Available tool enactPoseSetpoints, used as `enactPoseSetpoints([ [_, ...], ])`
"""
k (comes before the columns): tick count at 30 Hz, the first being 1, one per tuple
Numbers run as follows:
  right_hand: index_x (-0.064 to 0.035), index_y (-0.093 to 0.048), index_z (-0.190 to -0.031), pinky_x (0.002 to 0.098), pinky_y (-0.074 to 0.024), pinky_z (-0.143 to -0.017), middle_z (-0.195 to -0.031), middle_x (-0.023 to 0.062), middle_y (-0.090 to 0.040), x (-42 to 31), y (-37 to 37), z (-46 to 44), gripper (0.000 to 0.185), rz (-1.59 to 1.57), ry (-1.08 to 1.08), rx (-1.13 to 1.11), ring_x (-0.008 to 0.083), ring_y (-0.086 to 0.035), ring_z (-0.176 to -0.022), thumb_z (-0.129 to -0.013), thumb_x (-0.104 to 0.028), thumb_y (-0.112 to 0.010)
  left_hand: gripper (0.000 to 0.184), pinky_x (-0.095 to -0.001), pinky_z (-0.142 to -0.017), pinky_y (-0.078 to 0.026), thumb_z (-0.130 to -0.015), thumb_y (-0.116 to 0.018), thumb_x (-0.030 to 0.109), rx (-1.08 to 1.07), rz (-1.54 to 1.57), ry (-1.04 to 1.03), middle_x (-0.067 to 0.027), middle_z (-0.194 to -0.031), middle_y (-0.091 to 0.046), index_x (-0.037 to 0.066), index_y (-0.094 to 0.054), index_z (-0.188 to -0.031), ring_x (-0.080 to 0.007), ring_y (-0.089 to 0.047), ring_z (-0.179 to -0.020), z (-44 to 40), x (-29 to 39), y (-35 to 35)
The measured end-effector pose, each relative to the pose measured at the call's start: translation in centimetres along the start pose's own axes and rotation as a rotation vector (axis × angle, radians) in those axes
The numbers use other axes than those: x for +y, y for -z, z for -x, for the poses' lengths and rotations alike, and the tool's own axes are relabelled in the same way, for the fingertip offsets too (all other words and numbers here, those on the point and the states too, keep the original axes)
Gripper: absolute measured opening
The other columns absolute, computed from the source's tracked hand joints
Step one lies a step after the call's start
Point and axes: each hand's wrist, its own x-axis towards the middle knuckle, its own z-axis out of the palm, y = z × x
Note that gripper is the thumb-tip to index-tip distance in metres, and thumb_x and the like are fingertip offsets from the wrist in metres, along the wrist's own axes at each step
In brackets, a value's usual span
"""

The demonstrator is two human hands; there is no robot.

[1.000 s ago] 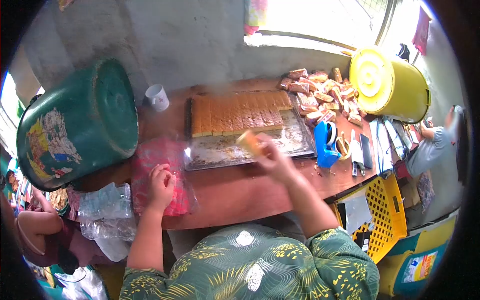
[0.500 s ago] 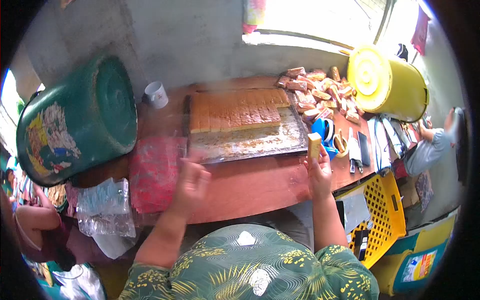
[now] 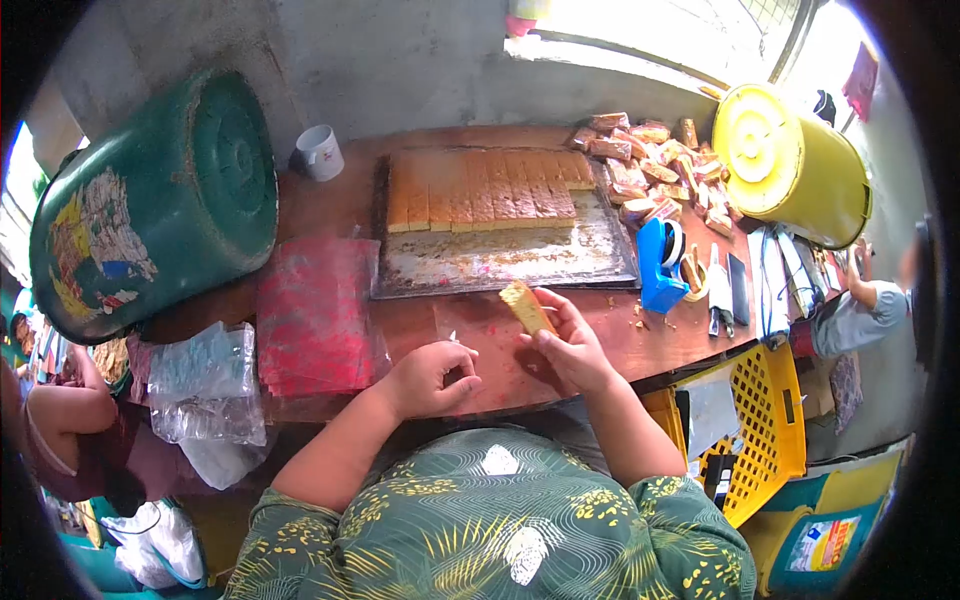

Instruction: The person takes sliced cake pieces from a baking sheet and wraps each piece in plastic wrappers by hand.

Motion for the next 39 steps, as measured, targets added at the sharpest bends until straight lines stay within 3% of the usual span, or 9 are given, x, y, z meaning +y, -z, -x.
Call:
enactPoseSetpoints([
  [4,-0.0072,-0.036,-0.156,0.0357,-0.0496,-0.109,-0.139,0.0080,-0.055,0.1,-1.0,-0.6,0.064,-0.101,-0.105,0.060,0.0170,-0.058,-0.125,-0.100,-0.004,-0.066,0.028,-0.0440,-0.097,-0.053,-0.086,-0.079,0.015,0.251,-0.206,-0.063,-0.0162,-0.116,-0.066,0.006,-0.062,-0.107,-0.0359,-0.064,-0.115,0.6,-1.7,0.1],
  [10,-0.0080,-0.044,-0.152,0.0310,-0.0492,-0.102,-0.132,0.0062,-0.059,-2.5,-2.9,-1.7,0.061,0.593,-0.130,-0.117,0.0149,-0.059,-0.117,-0.097,0.000,-0.068,0.043,-0.0454,-0.101,-0.051,-0.083,-0.080,0.011,0.267,-0.302,0.012,-0.0164,-0.124,-0.061,0.007,-0.055,-0.118,-0.0378,-0.061,-0.119,1.1,-1.7,0.6],
  [15,-0.0097,-0.062,-0.136,0.0479,-0.0522,-0.101,-0.123,0.0161,-0.070,-2.1,-2.4,-4.4,0.062,1.208,0.237,-0.212,0.0418,-0.062,-0.114,-0.078,-0.017,-0.082,0.045,-0.0453,-0.101,-0.051,-0.081,-0.081,0.010,0.272,-0.313,-0.001,-0.0158,-0.123,-0.062,0.007,-0.054,-0.117,-0.0382,-0.061,-0.118,1.0,-1.4,0.5],
  [24,-0.0140,-0.060,-0.141,0.0512,-0.0428,-0.110,-0.134,0.0116,-0.064,-1.8,-1.9,-3.1,0.069,1.347,0.296,-0.133,0.0382,-0.054,-0.128,-0.076,-0.017,-0.084,0.036,-0.0440,-0.099,-0.052,-0.081,-0.080,0.007,0.292,-0.200,0.019,-0.0161,-0.120,-0.062,0.005,-0.057,-0.108,-0.0366,-0.063,-0.112,0.3,-1.2,1.0],
  [27,-0.0190,-0.060,-0.143,0.0517,-0.0386,-0.111,-0.132,0.0102,-0.062,-1.7,-2.2,0.4,0.075,1.409,0.469,0.010,0.0364,-0.051,-0.130,-0.073,-0.025,-0.086,0.020,-0.0435,-0.096,-0.052,-0.086,-0.077,0.012,0.348,-0.140,-0.003,-0.0160,-0.117,-0.063,0.004,-0.063,-0.098,-0.0353,-0.064,-0.106,-1.6,-2.2,2.5],
  [28,-0.0210,-0.062,-0.141,0.0525,-0.0392,-0.110,-0.133,0.0099,-0.062,-1.9,-2.1,2.2,0.074,1.429,0.460,-0.089,0.0366,-0.052,-0.128,-0.072,-0.032,-0.086,0.022,-0.0438,-0.097,-0.051,-0.086,-0.078,0.014,0.366,-0.224,-0.044,-0.0151,-0.119,-0.063,0.004,-0.064,-0.099,-0.0348,-0.063,-0.108,-3.0,-2.6,3.1],
  [33,-0.0233,-0.074,-0.125,0.0465,-0.0433,-0.104,-0.119,0.0007,-0.067,0.2,-3.1,6.3,0.042,1.513,0.482,-0.221,0.0263,-0.058,-0.119,-0.083,-0.026,-0.078,0.032,-0.0479,-0.107,-0.041,-0.083,-0.083,0.025,0.317,-0.591,-0.002,-0.0079,-0.128,-0.060,0.009,-0.071,-0.108,-0.0313,-0.052,-0.126,-9.2,-1.9,3.4],
  [36,-0.0250,-0.078,-0.116,0.0434,-0.0453,-0.100,-0.112,-0.0036,-0.068,0.5,-2.5,6.5,0.030,1.470,0.499,-0.244,0.0214,-0.060,-0.114,-0.087,-0.021,-0.074,0.033,-0.0501,-0.110,-0.036,-0.080,-0.084,0.029,0.101,-0.695,0.069,-0.0037,-0.133,-0.058,0.018,-0.074,-0.110,-0.0287,-0.045,-0.134,-10.3,-2.0,2.9],
  [39,-0.0251,-0.079,-0.107,0.0439,-0.0479,-0.095,-0.101,-0.0035,-0.069,-0.6,-2.1,6.2,0.024,1.399,0.510,-0.284,0.0231,-0.063,-0.104,-0.083,-0.022,-0.077,0.021,-0.0512,-0.109,-0.037,-0.081,-0.083,0.027,0.134,-0.731,-0.013,-0.0014,-0.130,-0.061,0.021,-0.074,-0.099,-0.0286,-0.049,-0.130,-10.5,-2.3,2.8],
])
